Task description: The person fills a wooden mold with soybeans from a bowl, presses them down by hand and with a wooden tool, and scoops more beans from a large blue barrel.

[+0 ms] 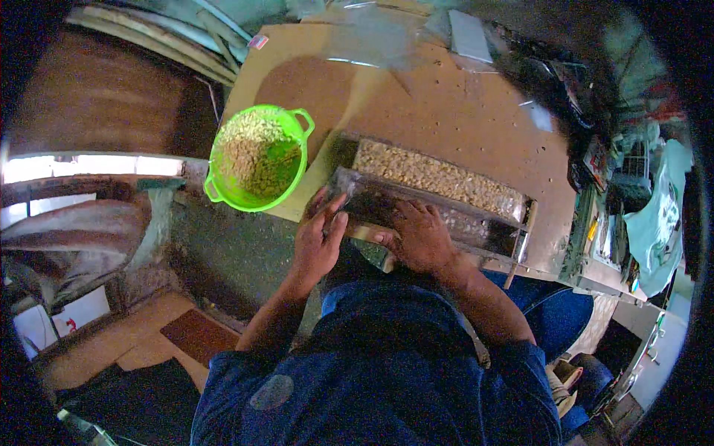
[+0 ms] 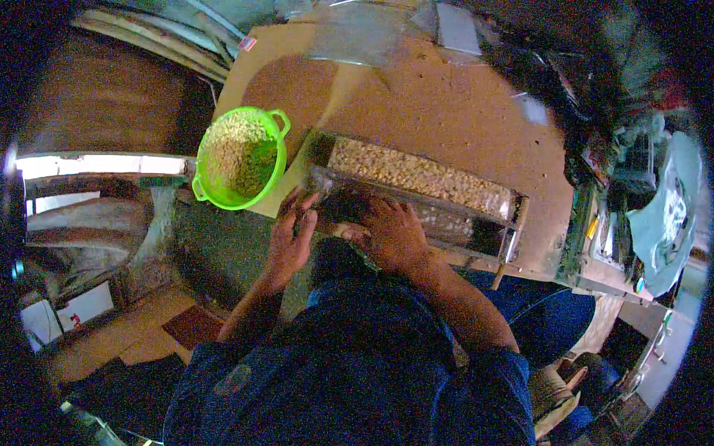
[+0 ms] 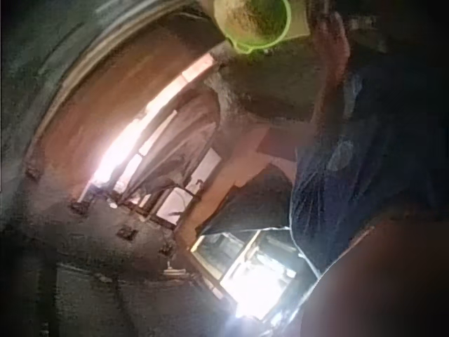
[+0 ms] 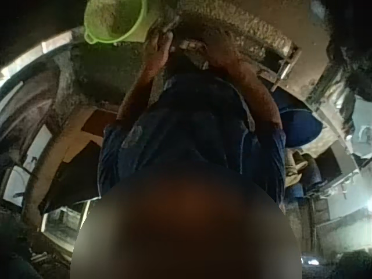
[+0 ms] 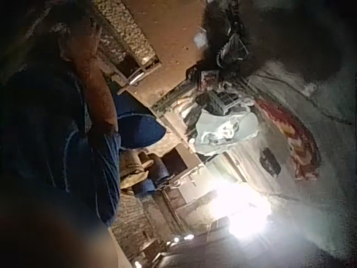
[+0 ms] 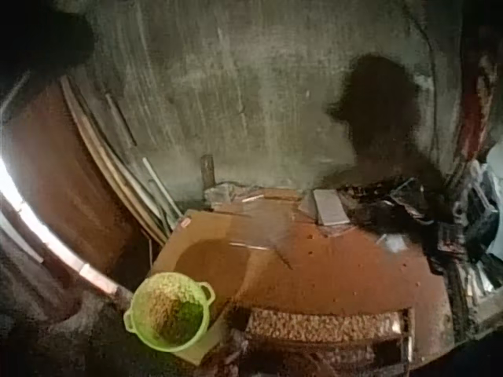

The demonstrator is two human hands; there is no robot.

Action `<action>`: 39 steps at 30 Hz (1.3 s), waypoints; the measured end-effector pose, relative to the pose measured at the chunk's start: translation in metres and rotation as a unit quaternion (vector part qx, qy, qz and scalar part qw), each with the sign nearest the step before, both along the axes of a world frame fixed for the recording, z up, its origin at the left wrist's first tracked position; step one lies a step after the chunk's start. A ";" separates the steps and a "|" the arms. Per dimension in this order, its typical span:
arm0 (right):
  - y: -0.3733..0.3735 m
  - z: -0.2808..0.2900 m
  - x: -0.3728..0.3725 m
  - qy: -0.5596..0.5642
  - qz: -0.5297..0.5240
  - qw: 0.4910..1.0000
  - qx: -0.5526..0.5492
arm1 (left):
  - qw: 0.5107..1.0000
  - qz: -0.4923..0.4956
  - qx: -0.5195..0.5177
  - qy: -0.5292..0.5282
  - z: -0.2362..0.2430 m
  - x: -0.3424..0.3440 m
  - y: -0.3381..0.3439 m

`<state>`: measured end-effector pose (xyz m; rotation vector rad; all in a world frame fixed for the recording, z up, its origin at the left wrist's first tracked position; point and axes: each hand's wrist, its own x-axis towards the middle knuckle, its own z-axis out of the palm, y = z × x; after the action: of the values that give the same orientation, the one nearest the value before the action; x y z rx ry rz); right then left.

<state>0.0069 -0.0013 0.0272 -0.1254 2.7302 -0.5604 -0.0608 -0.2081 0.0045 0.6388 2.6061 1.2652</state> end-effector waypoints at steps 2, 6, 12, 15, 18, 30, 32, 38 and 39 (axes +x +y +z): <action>-0.004 0.010 -0.008 -0.031 -0.011 0.999 -0.006 | 0.996 0.017 0.042 -0.077 0.008 -0.006 0.003; -0.005 -0.012 -0.002 0.018 -0.008 1.000 0.016 | 0.997 0.008 0.061 -0.045 0.005 -0.009 -0.004; -0.012 -0.003 -0.010 0.037 -0.024 0.999 -0.012 | 0.998 -0.013 0.055 -0.026 0.004 -0.007 -0.015; -0.017 -0.001 -0.015 0.051 0.002 0.998 -0.030 | 0.998 -0.023 0.060 -0.026 0.000 -0.007 -0.016; -0.022 -0.003 -0.024 0.010 0.013 1.000 -0.002 | 0.997 -0.030 0.066 -0.035 -0.001 -0.008 -0.017; -0.026 -0.011 -0.034 0.053 0.017 0.997 -0.047 | 0.996 -0.036 0.062 -0.051 -0.005 -0.012 -0.017; -0.026 -0.009 -0.037 0.046 0.017 0.997 -0.066 | 0.996 -0.027 0.063 -0.058 -0.005 -0.011 -0.017; -0.026 -0.011 -0.042 0.047 0.052 0.995 -0.064 | 0.996 -0.010 0.060 -0.058 -0.009 -0.010 -0.017; -0.026 -0.011 -0.042 0.059 0.052 0.995 -0.057 | 0.997 0.000 0.050 -0.066 -0.007 -0.009 -0.016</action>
<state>-0.0348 -0.0269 0.0162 -0.3368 2.7848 -0.6998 -0.0700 -0.2241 -0.0024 0.5529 2.4495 1.3956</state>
